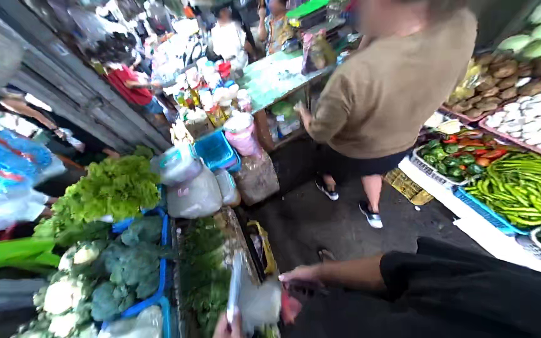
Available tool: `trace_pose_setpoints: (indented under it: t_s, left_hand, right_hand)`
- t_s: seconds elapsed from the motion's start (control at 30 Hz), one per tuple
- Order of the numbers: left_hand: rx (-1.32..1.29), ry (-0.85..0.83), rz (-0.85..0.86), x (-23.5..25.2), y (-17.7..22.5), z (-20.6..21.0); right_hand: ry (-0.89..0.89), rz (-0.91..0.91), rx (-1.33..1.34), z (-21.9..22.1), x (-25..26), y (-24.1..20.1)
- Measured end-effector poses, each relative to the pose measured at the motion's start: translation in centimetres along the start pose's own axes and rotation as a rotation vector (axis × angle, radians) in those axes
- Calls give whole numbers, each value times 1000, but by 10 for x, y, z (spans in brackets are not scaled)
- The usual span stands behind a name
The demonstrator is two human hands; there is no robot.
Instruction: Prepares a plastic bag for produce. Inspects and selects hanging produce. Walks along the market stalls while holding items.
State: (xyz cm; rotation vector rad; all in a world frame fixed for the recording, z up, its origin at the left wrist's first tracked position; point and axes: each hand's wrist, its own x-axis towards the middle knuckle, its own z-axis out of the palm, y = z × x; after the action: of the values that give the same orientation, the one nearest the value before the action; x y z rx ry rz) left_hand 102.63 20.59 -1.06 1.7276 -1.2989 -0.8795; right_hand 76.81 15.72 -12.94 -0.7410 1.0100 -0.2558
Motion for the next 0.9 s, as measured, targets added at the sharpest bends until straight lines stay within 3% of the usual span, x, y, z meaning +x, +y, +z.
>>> trace_pose_setpoints:
  t_s: [0.1, 0.17, 0.27, 0.43, 0.6, 0.7, 0.8, 0.9]
  left_hand:
    - [8, 65, -12, 17, 31, 18]
    - [-29, 120, -7, 34, 42, 33]
    - [-143, 208, -10, 55, 48, 56]
    - [-210, 245, -32, 82, 53, 96]
    - [-27, 209, 15, 111, 67, 141]
    - [145, 66, 34, 131, 68, 169]
    - [51, -200, -101, 151, 51, 212]
    - [131, -418, -141, 163, 36, 260]
  right_hand:
    - [-159, -29, -199, -19, -16, -2]
    - [-130, 38, -224, -47, -19, -5]
    - [-31, 137, -73, -100, -25, -2]
    - [99, 152, 275, -181, -55, -10]
    - [93, 131, 364, -261, -68, -18]
    - [161, 48, 421, -292, -79, -33]
    - [198, -79, 442, -311, -78, -44]
    - [134, -202, 464, -311, -81, -57]
